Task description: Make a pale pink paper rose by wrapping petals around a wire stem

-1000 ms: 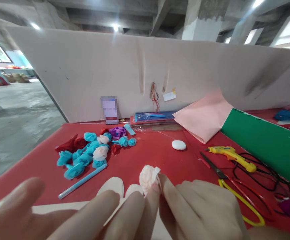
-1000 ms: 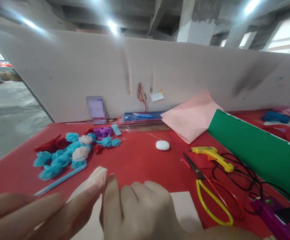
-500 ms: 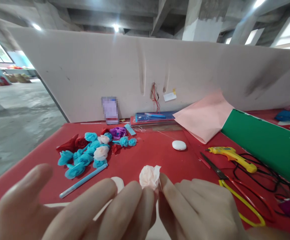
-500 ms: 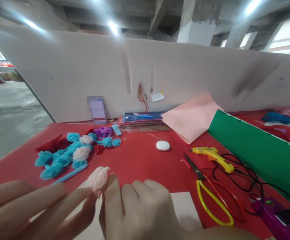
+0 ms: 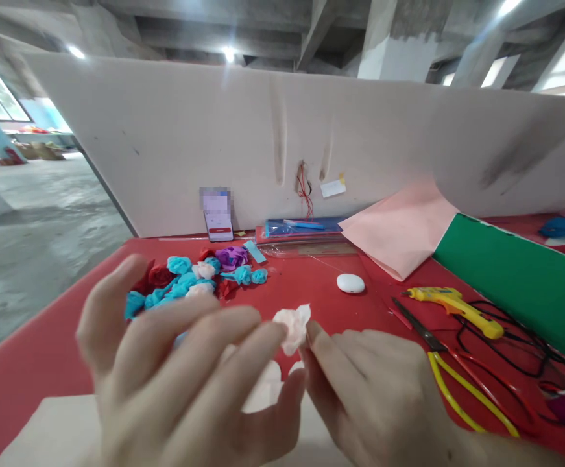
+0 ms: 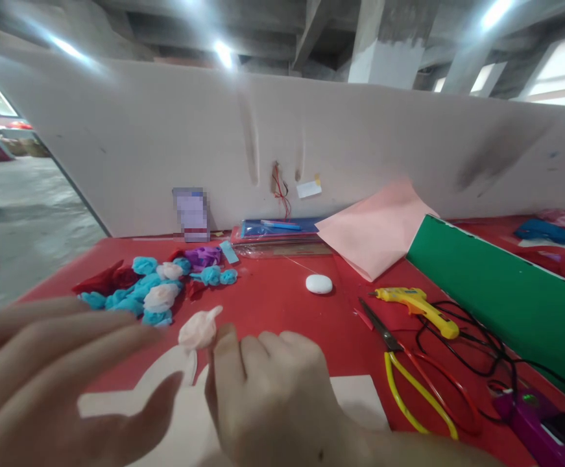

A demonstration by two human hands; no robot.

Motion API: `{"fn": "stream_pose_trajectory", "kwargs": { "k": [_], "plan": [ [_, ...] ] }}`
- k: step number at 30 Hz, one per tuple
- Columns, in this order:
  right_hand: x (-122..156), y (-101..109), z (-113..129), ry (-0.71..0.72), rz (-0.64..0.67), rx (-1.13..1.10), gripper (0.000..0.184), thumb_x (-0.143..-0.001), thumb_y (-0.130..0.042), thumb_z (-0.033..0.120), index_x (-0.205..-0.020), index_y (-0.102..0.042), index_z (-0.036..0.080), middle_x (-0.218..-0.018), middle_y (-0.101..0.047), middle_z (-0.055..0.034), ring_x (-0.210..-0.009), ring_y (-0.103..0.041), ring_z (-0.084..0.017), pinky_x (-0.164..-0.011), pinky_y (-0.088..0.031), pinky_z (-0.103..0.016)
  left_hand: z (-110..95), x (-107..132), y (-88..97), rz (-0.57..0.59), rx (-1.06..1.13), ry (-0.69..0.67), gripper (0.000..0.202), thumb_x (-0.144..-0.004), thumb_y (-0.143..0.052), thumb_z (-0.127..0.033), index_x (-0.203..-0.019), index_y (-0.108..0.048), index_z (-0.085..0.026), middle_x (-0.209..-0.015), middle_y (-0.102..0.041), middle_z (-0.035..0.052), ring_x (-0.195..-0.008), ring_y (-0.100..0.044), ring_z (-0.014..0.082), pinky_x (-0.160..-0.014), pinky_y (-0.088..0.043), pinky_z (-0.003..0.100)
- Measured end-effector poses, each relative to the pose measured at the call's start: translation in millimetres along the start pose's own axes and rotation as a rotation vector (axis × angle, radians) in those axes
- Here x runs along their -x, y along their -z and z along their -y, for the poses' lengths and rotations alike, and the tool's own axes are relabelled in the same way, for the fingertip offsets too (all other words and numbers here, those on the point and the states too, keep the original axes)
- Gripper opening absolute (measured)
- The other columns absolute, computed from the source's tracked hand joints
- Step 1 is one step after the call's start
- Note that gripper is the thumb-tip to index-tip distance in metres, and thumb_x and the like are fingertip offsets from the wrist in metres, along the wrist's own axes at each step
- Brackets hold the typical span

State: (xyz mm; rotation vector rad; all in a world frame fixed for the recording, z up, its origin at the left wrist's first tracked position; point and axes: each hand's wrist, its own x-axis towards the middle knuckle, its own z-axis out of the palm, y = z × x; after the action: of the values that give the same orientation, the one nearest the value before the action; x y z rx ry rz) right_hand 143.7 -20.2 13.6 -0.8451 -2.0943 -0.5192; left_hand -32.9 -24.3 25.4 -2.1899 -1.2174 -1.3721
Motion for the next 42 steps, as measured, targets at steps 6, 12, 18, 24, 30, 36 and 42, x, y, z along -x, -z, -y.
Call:
{"fn": "stream_pose_trajectory", "kwargs": {
  "k": [6, 12, 18, 24, 30, 36, 42],
  "plan": [
    [-6, -6, -17, -0.162, 0.084, -0.414, 0.019, -0.087, -0.046, 0.011, -0.070, -0.056, 0.013, -0.055, -0.050, 0.0030, -0.046, -0.045, -0.009, -0.048, -0.031, -0.024, 16, -23, -13.0, 0.272, 0.202, 0.138, 0.015, -0.084, -0.041, -0.016, -0.085, -0.054, -0.024, -0.081, -0.060, 0.0008, -0.079, -0.053, 0.0200, -0.080, -0.041, 0.036],
    [-7, -5, -17, -0.270, 0.011, -0.559, 0.025, -0.091, -0.041, 0.014, -0.068, -0.051, 0.016, -0.055, -0.049, 0.0049, -0.044, -0.046, -0.006, -0.046, -0.033, -0.018, 16, -20, -19.5, 0.364, 0.710, 0.428, 0.012, -0.081, -0.059, -0.026, -0.083, -0.070, -0.026, -0.083, -0.068, -0.0007, -0.081, -0.059, 0.0172, -0.071, -0.047, 0.023],
    [-4, -8, -14, -0.300, 0.008, -0.588, 0.031, -0.095, -0.036, 0.021, -0.068, -0.051, 0.017, -0.054, -0.051, 0.0045, -0.043, -0.048, -0.006, -0.042, -0.034, -0.017, 4, -13, -22.5, 0.368, 0.909, 0.514, 0.015, -0.081, -0.063, -0.026, -0.086, -0.075, -0.034, -0.079, -0.066, -0.0017, -0.079, -0.058, 0.0155, -0.071, -0.048, 0.020],
    [-2, -15, -12, -0.249, -0.021, -0.566, 0.037, -0.097, -0.035, 0.026, -0.064, -0.049, 0.017, -0.051, -0.050, 0.0050, -0.043, -0.046, -0.006, -0.045, -0.034, -0.017, -4, -5, -24.4, 0.310, 0.941, 0.516, 0.019, -0.082, -0.062, -0.023, -0.074, -0.075, -0.034, -0.077, -0.060, -0.0017, -0.072, -0.054, 0.0134, -0.063, -0.046, 0.017],
    [-3, -19, -16, -0.232, 0.034, -0.740, 0.040, -0.097, -0.035, 0.029, -0.061, -0.048, 0.017, -0.051, -0.048, 0.0052, -0.044, -0.044, -0.005, -0.046, -0.036, -0.014, -3, 1, -31.1, 0.334, 1.046, 0.579, 0.022, -0.084, -0.060, -0.022, -0.072, -0.075, -0.031, -0.079, -0.059, -0.0001, -0.079, -0.052, 0.0156, -0.069, -0.046, 0.021],
    [-5, -17, -21, -0.354, 0.273, -1.175, 0.043, -0.095, -0.037, 0.038, -0.060, -0.046, 0.016, -0.052, -0.044, 0.0054, -0.044, -0.041, -0.005, -0.044, -0.037, -0.014, 2, 0, -32.3, 0.469, 1.276, 0.714, 0.020, -0.082, -0.063, -0.022, -0.065, -0.073, -0.025, -0.066, -0.057, 0.0019, -0.088, -0.049, 0.0191, -0.076, -0.044, 0.026],
    [-9, -20, -29, -0.443, 0.560, -1.601, 0.040, -0.092, -0.042, 0.046, -0.068, -0.051, 0.015, -0.050, -0.041, 0.0067, -0.039, -0.035, -0.004, -0.041, -0.033, -0.016, -2, 0, -34.2, 0.475, 1.360, 0.837, 0.027, -0.074, -0.069, -0.030, -0.052, -0.063, -0.017, -0.080, -0.053, 0.0010, -0.059, -0.047, 0.0099, -0.053, -0.041, 0.022]
  ]
}}
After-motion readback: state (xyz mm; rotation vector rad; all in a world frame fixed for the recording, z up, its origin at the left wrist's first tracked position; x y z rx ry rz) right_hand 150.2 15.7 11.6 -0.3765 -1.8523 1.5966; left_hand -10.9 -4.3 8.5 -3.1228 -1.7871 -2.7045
